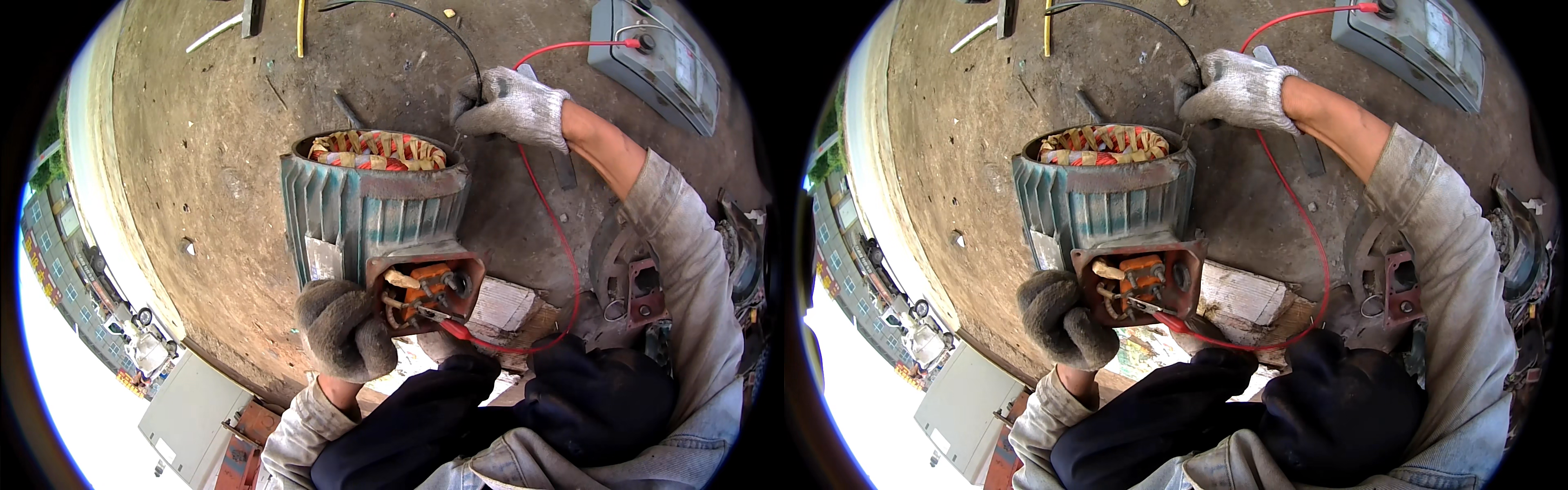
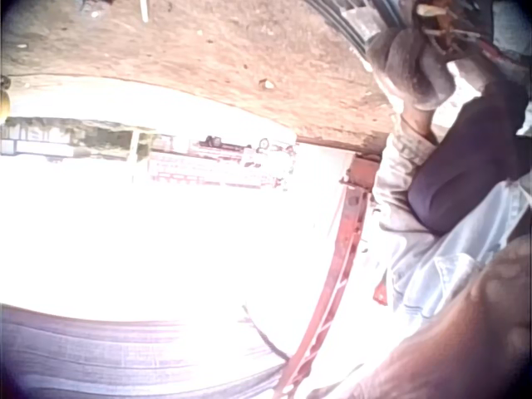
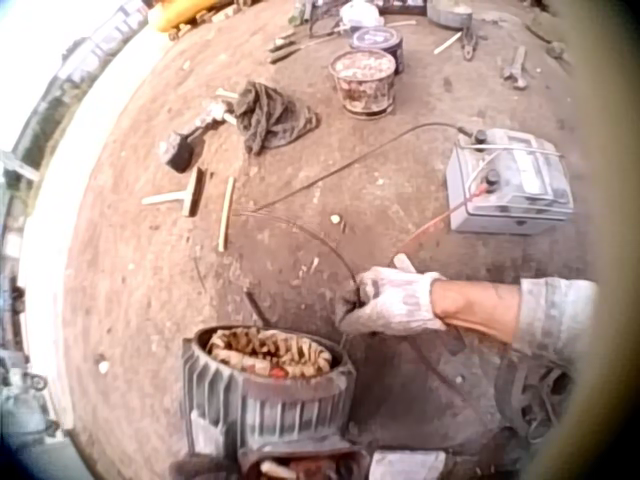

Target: The person sits on the floor and uses a metal file to scrape the interior copper windings of a disassembled electric motor. They then connect a battery to the motor's terminal box using jumper cables to test the electrical circuit.

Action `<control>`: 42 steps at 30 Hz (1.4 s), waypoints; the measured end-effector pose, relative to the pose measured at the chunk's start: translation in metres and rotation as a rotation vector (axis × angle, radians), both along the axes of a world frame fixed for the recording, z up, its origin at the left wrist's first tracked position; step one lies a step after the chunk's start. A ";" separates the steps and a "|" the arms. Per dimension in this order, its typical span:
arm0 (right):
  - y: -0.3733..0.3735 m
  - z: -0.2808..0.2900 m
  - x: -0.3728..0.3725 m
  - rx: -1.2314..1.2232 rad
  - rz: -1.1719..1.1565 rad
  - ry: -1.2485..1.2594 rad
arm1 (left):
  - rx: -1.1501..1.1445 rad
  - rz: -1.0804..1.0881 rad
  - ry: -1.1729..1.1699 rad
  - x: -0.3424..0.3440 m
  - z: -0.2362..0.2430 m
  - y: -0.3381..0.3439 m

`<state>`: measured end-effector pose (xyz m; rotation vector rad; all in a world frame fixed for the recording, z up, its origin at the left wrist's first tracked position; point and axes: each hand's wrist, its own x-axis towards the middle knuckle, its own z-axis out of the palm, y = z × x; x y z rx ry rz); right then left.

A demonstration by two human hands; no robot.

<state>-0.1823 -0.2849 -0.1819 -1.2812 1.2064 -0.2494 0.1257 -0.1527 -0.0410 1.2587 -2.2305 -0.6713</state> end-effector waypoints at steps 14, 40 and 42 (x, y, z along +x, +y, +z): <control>0.052 0.087 -0.069 -0.286 0.206 0.257 | -0.032 0.117 0.118 -0.008 -0.013 0.004; 0.071 0.017 -0.306 -0.704 -0.386 1.001 | -0.357 -0.231 -0.284 -0.347 -0.075 -0.061; 0.057 0.020 -0.315 -0.507 -0.297 0.955 | -0.431 -0.172 -0.272 -0.353 -0.091 -0.057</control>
